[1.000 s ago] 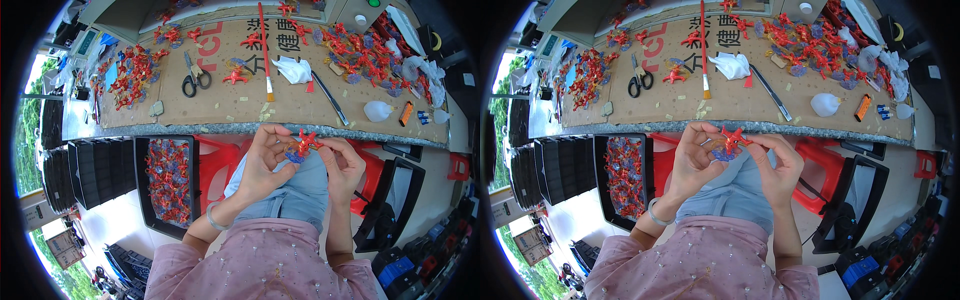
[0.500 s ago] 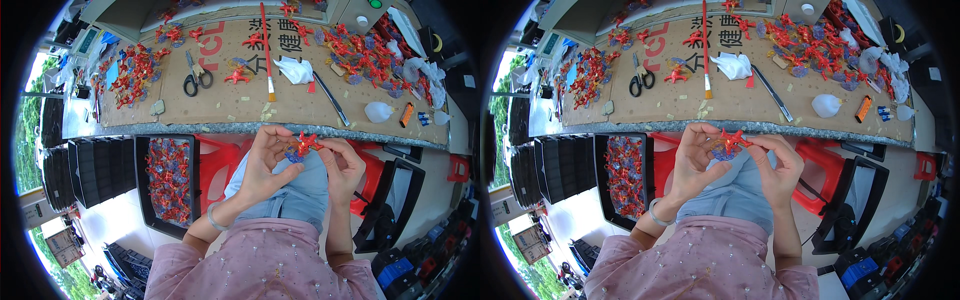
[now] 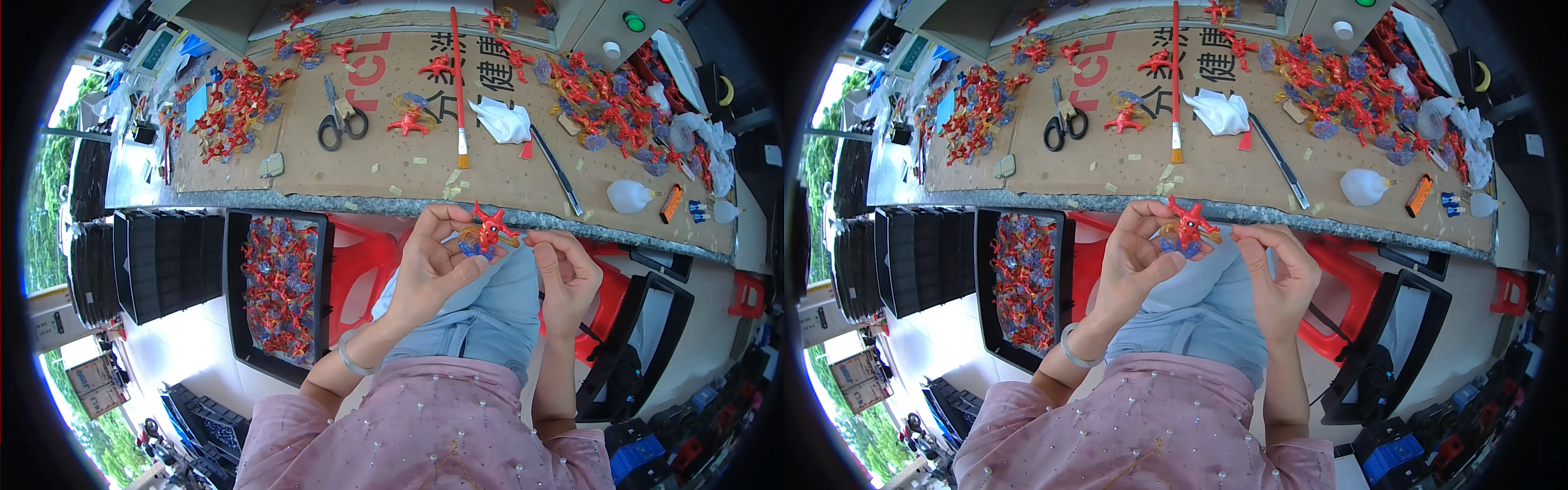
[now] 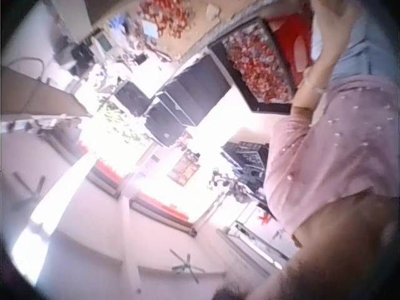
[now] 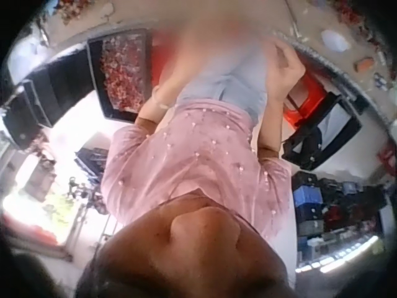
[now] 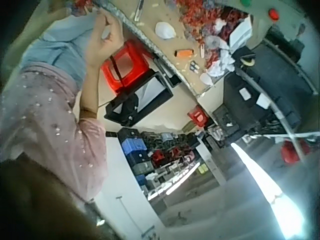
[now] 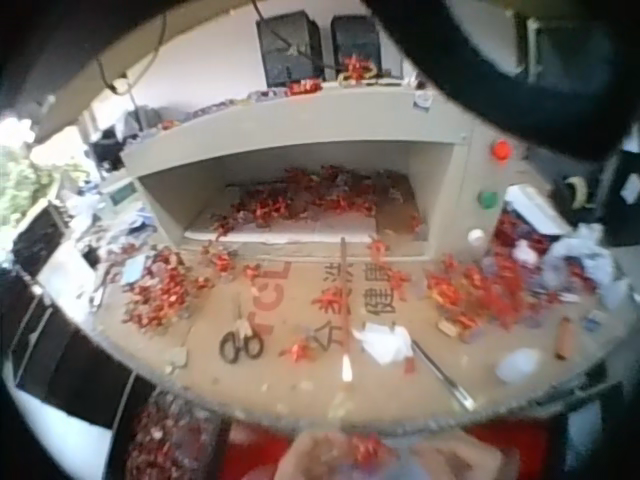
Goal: The person retrieves toy figurine components from an oven and assembles them by applying glue from a squeeze bottle and attaching the pieces together by hand.
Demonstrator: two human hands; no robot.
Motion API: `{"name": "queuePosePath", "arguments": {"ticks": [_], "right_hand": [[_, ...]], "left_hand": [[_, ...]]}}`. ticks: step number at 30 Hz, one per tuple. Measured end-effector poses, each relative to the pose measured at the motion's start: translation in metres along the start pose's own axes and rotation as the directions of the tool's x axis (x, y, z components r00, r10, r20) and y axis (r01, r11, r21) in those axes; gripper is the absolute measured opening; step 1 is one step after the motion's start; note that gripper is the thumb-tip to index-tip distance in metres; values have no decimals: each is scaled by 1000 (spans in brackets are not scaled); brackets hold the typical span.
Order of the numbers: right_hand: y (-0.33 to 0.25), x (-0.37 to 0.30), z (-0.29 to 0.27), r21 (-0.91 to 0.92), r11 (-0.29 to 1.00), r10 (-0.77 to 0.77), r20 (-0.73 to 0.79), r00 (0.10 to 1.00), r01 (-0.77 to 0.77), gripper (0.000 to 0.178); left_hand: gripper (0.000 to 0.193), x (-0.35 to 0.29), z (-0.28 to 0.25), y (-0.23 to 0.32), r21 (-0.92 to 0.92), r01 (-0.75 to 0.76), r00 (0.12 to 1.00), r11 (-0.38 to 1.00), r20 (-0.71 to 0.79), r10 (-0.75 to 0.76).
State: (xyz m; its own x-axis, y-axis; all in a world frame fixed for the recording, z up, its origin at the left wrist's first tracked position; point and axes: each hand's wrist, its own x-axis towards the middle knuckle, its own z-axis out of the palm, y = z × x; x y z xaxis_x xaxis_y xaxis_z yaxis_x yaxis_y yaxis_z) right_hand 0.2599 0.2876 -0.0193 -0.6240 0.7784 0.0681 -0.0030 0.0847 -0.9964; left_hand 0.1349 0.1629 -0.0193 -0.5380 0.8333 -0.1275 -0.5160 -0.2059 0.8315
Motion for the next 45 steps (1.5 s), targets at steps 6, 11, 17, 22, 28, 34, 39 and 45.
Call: {"name": "queuePosePath", "arguments": {"ticks": [6, 11, 17, 22, 28, 34, 39, 45], "right_hand": [[-5, 0, 8, -9, 999, 32, 23, 999, -32, 12], [-3, 0, 14, -5, 1000, -13, 42, 999, 13, 13], [-7, 1, 25, -64, 992, -106, 105, 989, 113, 18], [-8, 1, 35, -150, 977, -139, 80, 987, 149, 12], [-10, -1, 41, -162, 983, -84, 47, 995, 90, 8], [-11, 1, 37, -139, 989, -37, 32, 999, 41, 8], [-12, 3, 32, -135, 990, -38, 33, 999, 42, 8], [-11, 0, 39, -10, 999, 47, -13, 999, -48, 20]], "left_hand": [[42, -4, -6, 1, -27, -1, 1000, 1000, -17, 1], [41, -6, -9, 4, -47, -1, 1000, 999, -18, 1], [42, -8, -15, 1, -34, -13, 1000, 999, -29, 12], [43, -13, -19, 5, -94, 77, 997, 993, -8, -78], [44, -15, -24, 5, -244, 172, 984, 954, -8, -179], [48, -11, -19, 4, -374, 212, 976, 903, 46, -211], [50, -9, -17, 1, -451, 241, 970, 859, 99, -220], [45, -24, -35, 2, -447, 145, 987, 883, -1, -163]]}}
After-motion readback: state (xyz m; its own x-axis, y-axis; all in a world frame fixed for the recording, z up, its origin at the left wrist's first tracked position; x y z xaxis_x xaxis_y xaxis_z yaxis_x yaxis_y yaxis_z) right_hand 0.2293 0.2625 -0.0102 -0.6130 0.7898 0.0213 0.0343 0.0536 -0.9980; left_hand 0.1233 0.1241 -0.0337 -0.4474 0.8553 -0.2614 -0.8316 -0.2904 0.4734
